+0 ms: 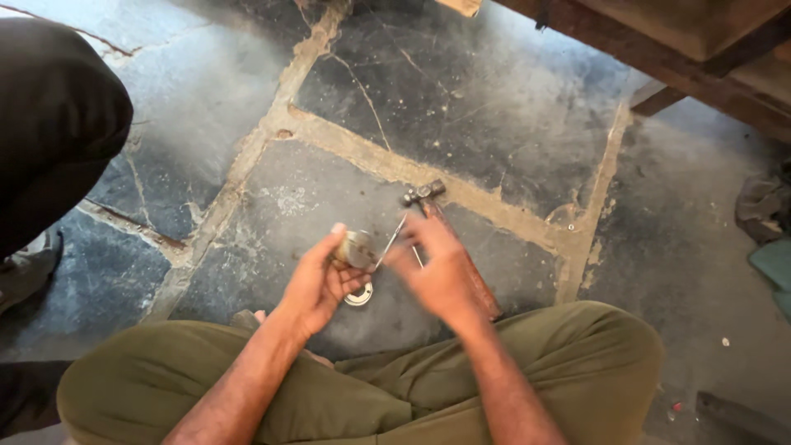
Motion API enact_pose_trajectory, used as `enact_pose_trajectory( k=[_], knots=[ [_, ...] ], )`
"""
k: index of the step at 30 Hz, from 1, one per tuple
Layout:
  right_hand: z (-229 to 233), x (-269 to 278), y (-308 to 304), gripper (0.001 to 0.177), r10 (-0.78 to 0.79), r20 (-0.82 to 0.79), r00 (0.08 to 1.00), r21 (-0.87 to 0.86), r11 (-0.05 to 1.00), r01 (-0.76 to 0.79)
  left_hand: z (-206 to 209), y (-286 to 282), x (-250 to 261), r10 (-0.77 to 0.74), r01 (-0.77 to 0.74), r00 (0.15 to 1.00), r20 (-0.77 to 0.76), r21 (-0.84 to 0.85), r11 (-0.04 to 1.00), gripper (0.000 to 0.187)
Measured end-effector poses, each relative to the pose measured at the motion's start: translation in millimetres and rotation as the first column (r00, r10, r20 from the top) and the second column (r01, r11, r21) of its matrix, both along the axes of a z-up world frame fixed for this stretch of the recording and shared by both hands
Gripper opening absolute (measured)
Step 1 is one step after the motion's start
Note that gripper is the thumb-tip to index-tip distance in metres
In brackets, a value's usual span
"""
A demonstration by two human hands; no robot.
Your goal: The person sits on the floor and uses a hammer and screwdriver to work on a small cylindrical electrical component. They repeatedly tap a metal pin into the component, remove and reinsert parts, and wrap tape around the assembly.
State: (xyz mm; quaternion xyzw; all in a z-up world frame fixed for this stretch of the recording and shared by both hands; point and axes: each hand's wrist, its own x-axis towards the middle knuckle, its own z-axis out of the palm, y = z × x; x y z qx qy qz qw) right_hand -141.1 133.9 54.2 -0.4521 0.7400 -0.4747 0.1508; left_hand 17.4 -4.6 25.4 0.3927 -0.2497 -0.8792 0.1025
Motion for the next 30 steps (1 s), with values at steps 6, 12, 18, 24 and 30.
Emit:
enact_pose_trajectory(
  k=[6, 12, 18, 24, 30],
  knots=[
    [-47, -59, 26, 0.060, -0.125, -0.473, 0.872, 0.304, 0.906, 0.295, -2, -10, 3, 0.263, -0.263, 0.961, -0.086, 0.012, 0.965, 0.032],
    [-116, -64, 19, 0.057, -0.092, -0.371, 0.924, 0.651, 0.683, 0.330, -23, -7, 4, 0.223, -0.228, 0.968, 0.111, 0.034, 0.973, 0.034],
    [-141, -74, 29, 0.058, -0.189, -0.395, 0.899, 0.419, 0.834, 0.359, -21, -5, 7, 0.261, -0.259, 0.965, -0.009, 0.107, 0.960, 0.039],
    [-135, -65, 18, 0.065, -0.212, -0.434, 0.876, 0.486, 0.763, 0.426, -17, -5, 8, 0.318, -0.309, 0.944, -0.089, 0.098, 0.946, 0.037],
    [-66, -30, 30, 0.053, -0.050, -0.503, 0.863, 0.560, 0.742, 0.369, -8, -10, 16, 0.358, -0.355, 0.931, 0.074, -0.050, 0.933, 0.044]
  ],
)
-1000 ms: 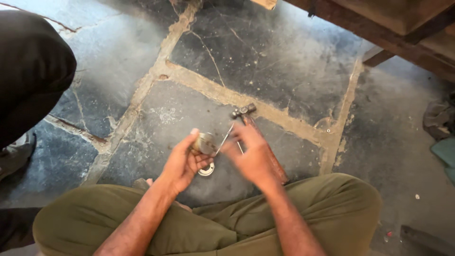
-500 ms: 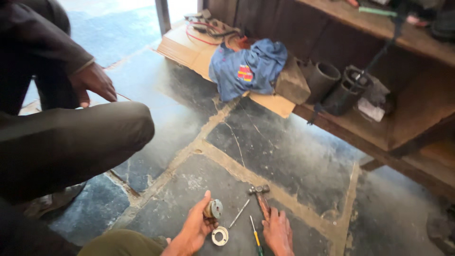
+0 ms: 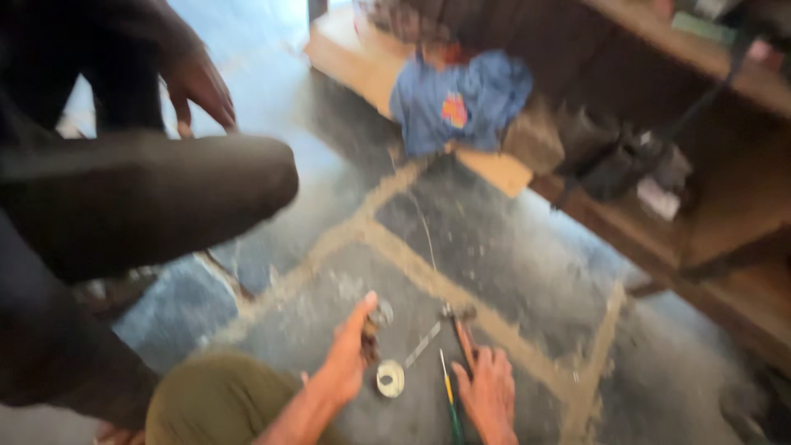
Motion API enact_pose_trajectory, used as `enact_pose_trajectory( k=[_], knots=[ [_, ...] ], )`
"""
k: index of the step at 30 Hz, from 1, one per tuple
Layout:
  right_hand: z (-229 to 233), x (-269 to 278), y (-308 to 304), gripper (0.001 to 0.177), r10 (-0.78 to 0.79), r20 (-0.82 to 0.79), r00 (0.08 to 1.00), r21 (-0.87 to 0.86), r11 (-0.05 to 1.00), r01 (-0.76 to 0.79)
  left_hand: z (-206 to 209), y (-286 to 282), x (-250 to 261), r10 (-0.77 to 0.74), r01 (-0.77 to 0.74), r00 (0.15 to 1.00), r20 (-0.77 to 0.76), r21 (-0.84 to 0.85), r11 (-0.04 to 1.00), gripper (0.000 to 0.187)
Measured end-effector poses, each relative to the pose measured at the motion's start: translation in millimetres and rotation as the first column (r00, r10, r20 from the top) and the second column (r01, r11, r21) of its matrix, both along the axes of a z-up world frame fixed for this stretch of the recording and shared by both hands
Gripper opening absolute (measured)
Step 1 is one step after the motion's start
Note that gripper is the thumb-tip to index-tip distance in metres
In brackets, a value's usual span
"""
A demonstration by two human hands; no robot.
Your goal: The person sits on the floor and uses a hammer and screwdriver to work on a small cylindrical electrical component. They repeatedly tap a metal pin into the component, remove and reinsert parts, and wrap tape around the assembly.
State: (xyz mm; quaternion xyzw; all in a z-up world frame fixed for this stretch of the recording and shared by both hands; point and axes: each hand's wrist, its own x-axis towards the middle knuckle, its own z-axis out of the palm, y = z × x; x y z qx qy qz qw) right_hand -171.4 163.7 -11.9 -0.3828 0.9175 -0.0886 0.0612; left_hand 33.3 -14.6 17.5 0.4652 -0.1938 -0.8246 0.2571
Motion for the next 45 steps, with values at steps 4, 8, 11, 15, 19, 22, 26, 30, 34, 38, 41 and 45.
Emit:
enact_pose_trajectory(
  k=[4, 8, 11, 15, 19, 22, 26, 30, 34, 38, 41, 45],
  knots=[
    [22, 28, 10, 0.060, 0.030, 0.269, 0.963, 0.226, 0.970, -0.093, 5, 3, 1, -0.080, 0.083, 0.996, 0.037, -0.090, 0.993, 0.041],
    [20, 31, 11, 0.056, 0.132, 0.280, 0.951, 0.226, 0.954, -0.199, 8, 6, -1, -0.151, 0.156, 0.988, 0.044, -0.157, 0.975, 0.042],
    [16, 26, 8, 0.042, 0.134, 0.340, 0.931, 0.151, 0.969, -0.195, 1, 5, -2, -0.144, 0.148, 0.989, 0.038, -0.154, 0.977, 0.044],
    [20, 24, 0, 0.036, 0.098, 0.405, 0.909, -0.086, 0.994, -0.069, -19, -1, -8, -0.112, 0.123, 0.990, 0.084, -0.130, 0.984, 0.055],
    [32, 27, -8, 0.034, 0.165, 0.410, 0.897, -0.358, 0.934, -0.007, -41, -4, -21, -0.140, 0.164, 0.980, 0.140, -0.177, 0.970, 0.053],
    [41, 28, -13, 0.033, 0.132, 0.422, 0.897, -0.385, 0.922, 0.046, -52, -3, -29, -0.202, 0.233, 0.969, 0.143, -0.256, 0.938, 0.048],
    [50, 25, -17, 0.034, 0.154, 0.415, 0.897, -0.460, 0.886, 0.060, -53, 6, -30, -0.191, 0.438, 0.871, 0.452, -0.540, 0.719, 0.035],
    [55, 33, -20, 0.033, 0.230, 0.349, 0.909, -0.531, 0.847, -0.010, -39, 7, -21, -0.122, 0.687, 0.616, 0.779, -0.454, 0.568, 0.034],
    [63, 41, -22, 0.032, 0.244, 0.385, 0.890, -0.487, 0.873, -0.028, -19, 2, -14, 0.214, 0.733, 0.561, 0.800, -0.600, 0.321, 0.036],
    [71, 49, -24, 0.032, 0.326, 0.379, 0.866, -0.530, 0.844, -0.086, -8, -5, -3, 0.133, 0.719, 0.542, 0.830, -0.540, 0.437, 0.045],
    [73, 56, -25, 0.031, 0.367, 0.377, 0.851, -0.539, 0.834, -0.121, -6, -16, 7, 0.097, 0.753, 0.585, 0.806, -0.583, 0.306, 0.047],
    [75, 61, -24, 0.029, 0.398, 0.364, 0.842, -0.531, 0.831, -0.163, -3, -16, 15, 0.004, 0.791, 0.587, 0.809, -0.575, 0.211, 0.062]
  ],
)
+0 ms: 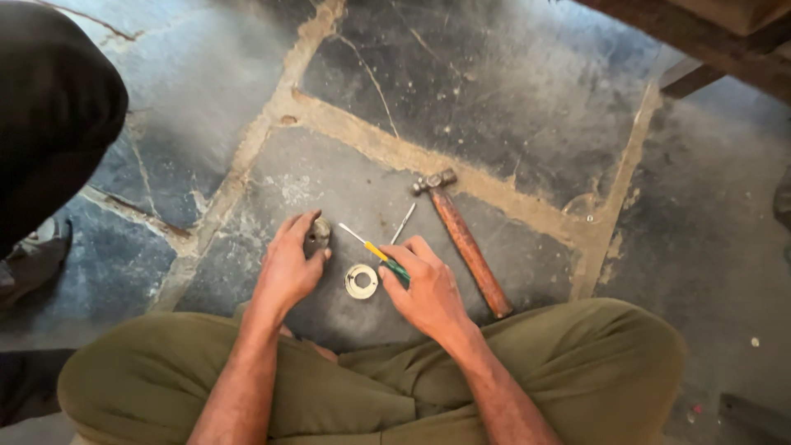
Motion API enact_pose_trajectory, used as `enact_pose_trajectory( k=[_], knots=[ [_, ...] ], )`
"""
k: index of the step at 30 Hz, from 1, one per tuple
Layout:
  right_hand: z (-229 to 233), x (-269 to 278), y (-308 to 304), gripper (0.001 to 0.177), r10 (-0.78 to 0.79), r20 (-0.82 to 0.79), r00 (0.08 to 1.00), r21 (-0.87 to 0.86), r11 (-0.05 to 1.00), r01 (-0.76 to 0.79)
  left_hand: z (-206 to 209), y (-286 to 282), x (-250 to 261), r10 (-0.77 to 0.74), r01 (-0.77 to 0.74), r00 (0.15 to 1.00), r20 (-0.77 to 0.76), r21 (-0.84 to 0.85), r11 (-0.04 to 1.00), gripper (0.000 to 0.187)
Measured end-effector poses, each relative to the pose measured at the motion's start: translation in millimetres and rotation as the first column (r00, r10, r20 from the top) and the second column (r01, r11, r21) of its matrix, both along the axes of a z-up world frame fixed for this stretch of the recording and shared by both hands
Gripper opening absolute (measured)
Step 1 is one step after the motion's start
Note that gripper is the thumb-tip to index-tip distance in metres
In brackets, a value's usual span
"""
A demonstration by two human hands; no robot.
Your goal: The person sits on the floor and uses a hammer and screwdriver to work on a small cylindrical electrical component. They repeatedly tap a metal pin into the component, remove and reinsert parts, and wrap tape around the assembly.
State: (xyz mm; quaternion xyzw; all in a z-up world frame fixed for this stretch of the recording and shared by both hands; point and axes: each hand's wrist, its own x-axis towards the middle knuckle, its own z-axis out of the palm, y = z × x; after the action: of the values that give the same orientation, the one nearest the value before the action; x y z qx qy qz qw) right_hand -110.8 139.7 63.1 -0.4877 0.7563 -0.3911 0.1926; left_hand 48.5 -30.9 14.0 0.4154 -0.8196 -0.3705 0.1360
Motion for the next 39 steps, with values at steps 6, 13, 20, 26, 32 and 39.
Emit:
enact_pose_trajectory(
  k=[6, 13, 20, 26, 32, 39],
  knots=[
    [4, 15, -1, 0.031, 0.019, -0.101, 0.995, 0.100, 0.995, -0.008, 1, 6, -6, 0.122, -0.122, 0.992, -0.002, 0.039, 0.992, 0.049],
    [2, 15, -5, 0.033, -0.001, -0.112, 0.994, 0.039, 0.999, 0.005, 8, 1, -11, 0.081, -0.084, 0.994, -0.073, -0.036, 0.996, 0.044],
    [9, 13, -4, 0.034, -0.026, -0.123, 0.992, 0.036, 0.999, 0.030, 23, 6, -28, 0.193, -0.201, 0.980, 0.055, 0.247, 0.948, 0.050],
    [13, 8, 2, 0.033, -0.071, -0.201, 0.977, 0.073, 0.994, 0.087, 20, 19, -31, 0.049, -0.049, 0.999, 0.010, 0.051, 0.997, 0.052],
    [19, 7, 5, 0.031, -0.028, -0.205, 0.978, 0.137, 0.989, 0.057, 17, 15, -30, 0.046, -0.047, 0.999, 0.022, 0.077, 0.996, 0.052],
    [13, 17, 5, 0.034, 0.058, -0.321, 0.945, 0.168, 0.986, -0.003, 10, 11, -29, 0.049, -0.047, 0.998, -0.038, 0.070, 0.996, 0.055]
  ],
)
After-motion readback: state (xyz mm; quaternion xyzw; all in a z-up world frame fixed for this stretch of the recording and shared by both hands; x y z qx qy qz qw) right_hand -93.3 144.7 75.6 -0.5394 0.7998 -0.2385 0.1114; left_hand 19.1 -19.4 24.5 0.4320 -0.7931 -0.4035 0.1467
